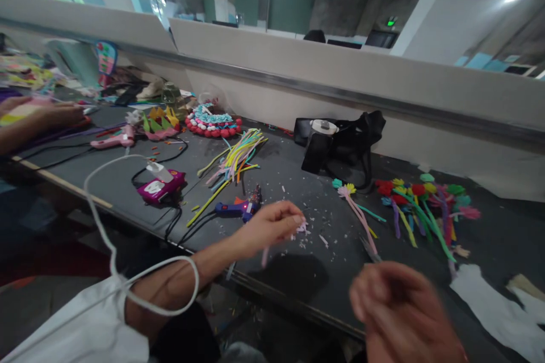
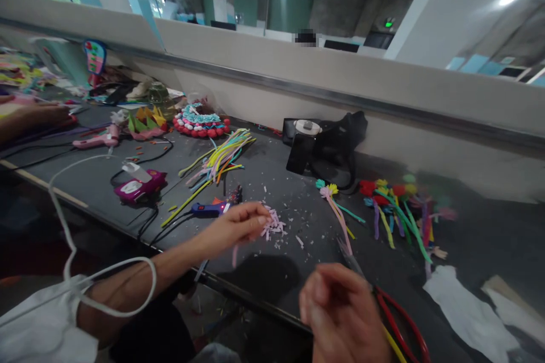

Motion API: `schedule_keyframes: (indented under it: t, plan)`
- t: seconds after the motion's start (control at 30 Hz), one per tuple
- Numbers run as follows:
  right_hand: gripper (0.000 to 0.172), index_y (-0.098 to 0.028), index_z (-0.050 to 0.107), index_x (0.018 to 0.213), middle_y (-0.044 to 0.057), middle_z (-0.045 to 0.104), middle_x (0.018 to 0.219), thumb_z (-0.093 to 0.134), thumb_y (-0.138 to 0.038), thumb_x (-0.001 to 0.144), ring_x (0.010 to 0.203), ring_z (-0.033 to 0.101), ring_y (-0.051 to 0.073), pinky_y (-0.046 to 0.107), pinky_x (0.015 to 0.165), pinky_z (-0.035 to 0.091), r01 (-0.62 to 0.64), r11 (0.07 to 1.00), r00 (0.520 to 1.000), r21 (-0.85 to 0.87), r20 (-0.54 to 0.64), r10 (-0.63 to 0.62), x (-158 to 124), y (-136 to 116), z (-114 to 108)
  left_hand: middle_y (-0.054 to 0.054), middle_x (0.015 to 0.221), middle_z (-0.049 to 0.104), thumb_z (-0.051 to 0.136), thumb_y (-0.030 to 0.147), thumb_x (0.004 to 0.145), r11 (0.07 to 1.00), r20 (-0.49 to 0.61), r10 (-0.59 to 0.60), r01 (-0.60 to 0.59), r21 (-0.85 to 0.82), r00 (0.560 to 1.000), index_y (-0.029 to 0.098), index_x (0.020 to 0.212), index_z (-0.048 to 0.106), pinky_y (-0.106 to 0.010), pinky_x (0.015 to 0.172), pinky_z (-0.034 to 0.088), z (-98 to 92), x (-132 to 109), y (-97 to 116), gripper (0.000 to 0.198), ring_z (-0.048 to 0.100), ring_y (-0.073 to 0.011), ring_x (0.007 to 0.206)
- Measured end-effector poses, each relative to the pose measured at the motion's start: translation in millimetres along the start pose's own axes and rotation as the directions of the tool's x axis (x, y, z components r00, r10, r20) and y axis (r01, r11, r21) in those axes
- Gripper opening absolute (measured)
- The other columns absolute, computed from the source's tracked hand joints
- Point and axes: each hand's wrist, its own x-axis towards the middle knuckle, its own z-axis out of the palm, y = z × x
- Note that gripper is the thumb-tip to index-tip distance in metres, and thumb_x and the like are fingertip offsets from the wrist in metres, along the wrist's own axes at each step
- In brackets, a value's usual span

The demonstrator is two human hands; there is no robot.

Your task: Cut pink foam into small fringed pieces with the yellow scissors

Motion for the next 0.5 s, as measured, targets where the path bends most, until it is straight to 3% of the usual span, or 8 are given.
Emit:
schedule_keyframes:
  t: [0.03, 0.1, 0.2, 0.27, 0.33, 0.4, 0.5]
  plan:
    - [0.027, -0.025, 0.061, 0.109, 0.001, 0.061, 0.081, 0.066, -0.033, 0.083, 0.066, 0.059, 0.013, 0.023, 0.057, 0.049, -0.046, 0.999, 0.999, 0.005, 0.029, 0.046, 6, 3, 14, 0.001, 0.072, 0.056, 0.061, 0.038, 0.081, 0.978, -0.083, 0.073, -0.056, 0.200, 0.994, 0.017, 0.094, 0.059, -0.019, 0.052, 0.035, -17.0, 2, 7, 0.025, 0.050, -0.0093, 0.061]
    - [0.025, -0.022, 0.064, 0.103, 0.001, 0.060, 0.076, 0.065, -0.031, 0.080, 0.065, 0.059, 0.013, 0.021, 0.055, 0.047, -0.150, 0.988, 0.981, -0.045, 0.117, 0.154, 13, 12, 36, -0.003, 0.088, 0.063, 0.063, 0.030, 0.075, 0.836, -0.192, 0.192, -0.059, 0.545, 0.962, 0.017, 0.096, 0.059, -0.022, 0.066, 0.041, -52.7, 3, 18, 0.025, 0.057, -0.0141, 0.079]
    - [0.020, -0.021, 0.068, 0.095, 0.002, 0.062, 0.080, 0.064, -0.028, 0.078, 0.072, 0.061, 0.015, 0.021, 0.063, 0.049, -0.119, 0.965, 0.943, -0.232, 0.277, 0.182, 13, 28, 48, -0.004, 0.081, 0.065, 0.060, 0.030, 0.074, 0.503, -0.291, 0.097, 0.206, 0.839, 0.952, 0.015, 0.095, 0.061, -0.026, 0.065, 0.041, -94.1, -4, 27, 0.026, 0.060, -0.0189, 0.077]
    - [0.018, -0.021, 0.068, 0.094, 0.002, 0.062, 0.080, 0.060, -0.027, 0.079, 0.072, 0.061, 0.014, 0.020, 0.064, 0.048, -0.058, 0.947, 0.927, -0.317, 0.335, 0.169, 12, 37, 46, -0.006, 0.089, 0.068, 0.060, 0.034, 0.073, 0.315, -0.286, 0.024, 0.265, 0.911, 0.958, 0.016, 0.100, 0.062, -0.027, 0.067, 0.042, -106.9, -12, 26, 0.034, 0.061, -0.0225, 0.083]
    - [0.018, -0.020, 0.067, 0.094, 0.002, 0.062, 0.081, 0.057, -0.028, 0.081, 0.073, 0.061, 0.015, 0.020, 0.064, 0.047, -0.031, 0.933, 0.927, -0.358, 0.338, 0.160, 12, 43, 41, -0.009, 0.102, 0.068, 0.061, 0.035, 0.070, 0.195, -0.283, -0.025, 0.283, 0.939, 0.959, 0.017, 0.109, 0.061, -0.028, 0.071, 0.042, -110.3, -18, 20, 0.042, 0.061, -0.0255, 0.093]
    - [0.018, -0.020, 0.066, 0.094, 0.003, 0.062, 0.081, 0.056, -0.029, 0.082, 0.074, 0.061, 0.015, 0.020, 0.065, 0.047, -0.021, 0.929, 0.934, -0.370, 0.324, 0.150, 14, 47, 37, -0.011, 0.107, 0.067, 0.063, 0.033, 0.068, 0.144, -0.300, -0.059, 0.305, 0.941, 0.952, 0.018, 0.110, 0.062, -0.029, 0.071, 0.042, -109.9, -21, 12, 0.045, 0.061, -0.0269, 0.095]
    - [0.019, -0.019, 0.066, 0.094, 0.003, 0.063, 0.082, 0.056, -0.030, 0.083, 0.075, 0.061, 0.016, 0.021, 0.066, 0.048, -0.002, 0.930, 0.934, -0.368, 0.331, 0.133, 17, 50, 34, -0.012, 0.099, 0.070, 0.065, 0.029, 0.064, 0.153, -0.322, -0.072, 0.329, 0.932, 0.944, 0.017, 0.101, 0.067, -0.029, 0.067, 0.042, -111.4, -19, -1, 0.039, 0.063, -0.0269, 0.089]
